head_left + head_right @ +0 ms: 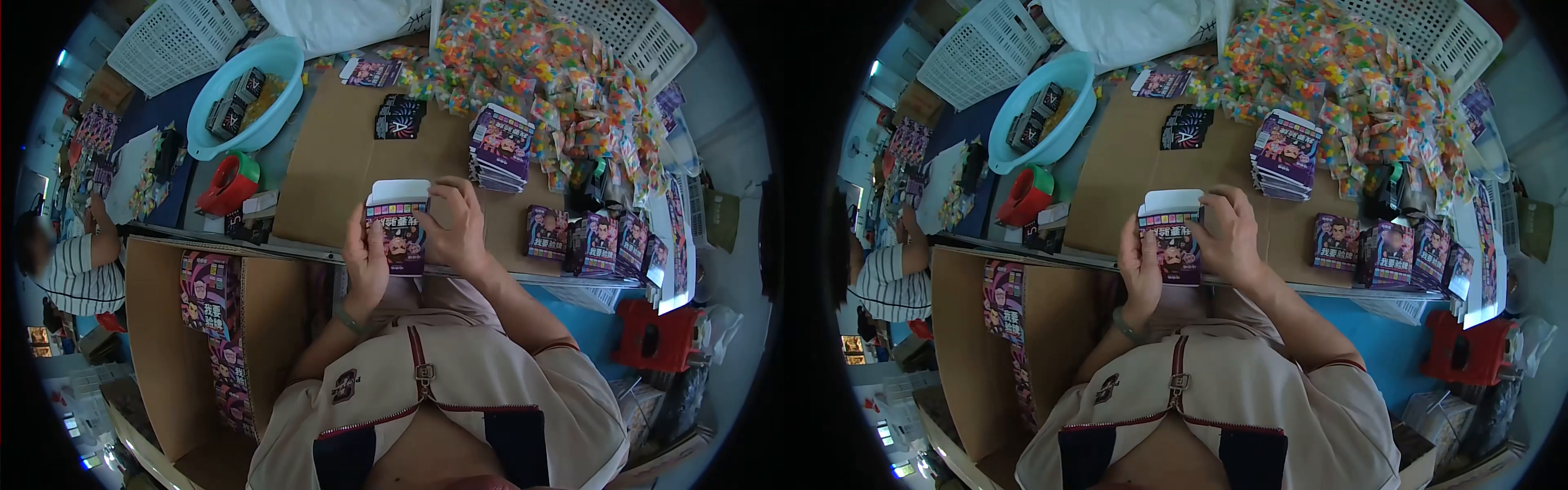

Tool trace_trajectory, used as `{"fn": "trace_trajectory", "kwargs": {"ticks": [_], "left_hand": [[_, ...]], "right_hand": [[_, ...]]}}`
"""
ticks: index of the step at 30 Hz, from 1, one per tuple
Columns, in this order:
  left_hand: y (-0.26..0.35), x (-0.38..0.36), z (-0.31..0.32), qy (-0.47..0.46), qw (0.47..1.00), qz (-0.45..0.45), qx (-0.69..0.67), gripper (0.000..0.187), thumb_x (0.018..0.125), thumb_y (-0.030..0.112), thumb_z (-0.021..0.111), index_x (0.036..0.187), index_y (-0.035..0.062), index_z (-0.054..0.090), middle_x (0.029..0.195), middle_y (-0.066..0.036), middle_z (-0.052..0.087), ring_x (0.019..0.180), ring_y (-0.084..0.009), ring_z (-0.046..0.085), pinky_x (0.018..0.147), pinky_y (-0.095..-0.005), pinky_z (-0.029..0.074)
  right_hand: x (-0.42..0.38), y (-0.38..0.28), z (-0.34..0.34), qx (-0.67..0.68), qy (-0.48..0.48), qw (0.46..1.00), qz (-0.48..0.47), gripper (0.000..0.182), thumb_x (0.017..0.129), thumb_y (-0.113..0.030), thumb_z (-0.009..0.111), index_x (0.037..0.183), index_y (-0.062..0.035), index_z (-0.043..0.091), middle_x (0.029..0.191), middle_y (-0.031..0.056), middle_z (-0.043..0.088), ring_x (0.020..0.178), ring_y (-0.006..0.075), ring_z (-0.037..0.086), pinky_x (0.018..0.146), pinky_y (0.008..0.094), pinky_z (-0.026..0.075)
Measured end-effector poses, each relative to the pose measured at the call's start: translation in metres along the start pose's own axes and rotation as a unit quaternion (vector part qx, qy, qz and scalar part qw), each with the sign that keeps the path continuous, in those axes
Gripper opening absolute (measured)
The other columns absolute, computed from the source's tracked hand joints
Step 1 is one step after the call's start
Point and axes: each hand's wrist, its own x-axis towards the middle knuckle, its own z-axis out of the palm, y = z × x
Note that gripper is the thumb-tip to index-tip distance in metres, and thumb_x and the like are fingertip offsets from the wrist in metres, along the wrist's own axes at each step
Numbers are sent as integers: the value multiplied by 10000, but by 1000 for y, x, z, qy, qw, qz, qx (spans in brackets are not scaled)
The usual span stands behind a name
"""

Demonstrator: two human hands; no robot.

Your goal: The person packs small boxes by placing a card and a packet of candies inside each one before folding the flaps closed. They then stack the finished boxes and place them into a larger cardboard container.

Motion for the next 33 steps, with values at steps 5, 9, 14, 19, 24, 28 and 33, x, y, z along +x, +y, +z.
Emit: {"fn": "trace_trajectory", "kwargs": {"ticks": [5, 9, 14, 19, 24, 28, 33], "left_hand": [[9, -22, 13, -8, 979, -47, -199, 399, 1035, 123, 436, 1406, -17, 391, 1170, -96, 609, 1003, -93, 566, 887, -247, 465], [5, -42, 10, -25, 970, -93, -224, 293, 1021, 101, 466, 1294, -3, 473, 1114, -78, 616, 964, -76, 564, 845, -237, 466], [-24, -74, -5, -18, 971, -151, -185, 144, 980, 88, 552, 1086, -7, 571, 924, -35, 633, 819, -50, 556, 729, -214, 455], [-17, -82, -22, -67, 969, -202, -126, 69, 889, 40, 643, 871, -26, 636, 816, 0, 631, 746, -57, 551, 690, -212, 447], [-6, -77, -28, -114, 970, -160, -146, 57, 878, 28, 658, 878, -26, 639, 913, -42, 651, 797, -84, 580, 733, -233, 468], [1, -77, -26, -70, 985, -120, -104, 105, 840, 50, 712, 869, -22, 641, 869, -50, 648, 788, -90, 604, 676, -228, 492], [-7, -66, -31, -146, 980, -35, -130, 116, 820, 49, 727, 876, -19, 651, 809, -50, 656, 728, -96, 625, 628, -223, 499]], "right_hand": [[-43, 28, 0, 223, -113, 926, 282, 273, 763, -38, 763, 1007, 16, 654, 858, 97, 651, 698, 140, 640, 629, 270, 523], [-55, 23, -20, 302, -161, 863, 371, 186, 786, -23, 738, 948, 38, 673, 773, 67, 676, 689, 98, 624, 619, 256, 518], [-74, 25, -39, 280, -279, 856, 333, 92, 781, -4, 717, 854, 43, 687, 781, 71, 678, 663, 93, 614, 610, 255, 512], [-62, 14, -61, 253, -421, 782, 383, 107, 770, 6, 717, 860, 56, 690, 821, 100, 688, 730, 97, 628, 648, 257, 516], [-68, 1, -60, 340, -328, 773, 424, 161, 780, 46, 714, 941, 49, 699, 821, 56, 673, 758, 76, 605, 659, 241, 506], [-69, 5, -66, 264, -386, 836, 287, 177, 779, 37, 715, 955, 18, 713, 868, 80, 694, 761, 117, 631, 668, 254, 508], [-66, 4, -67, 257, -369, 868, 211, 111, 784, 11, 716, 895, 11, 714, 835, 80, 691, 738, 126, 634, 646, 251, 496]]}}
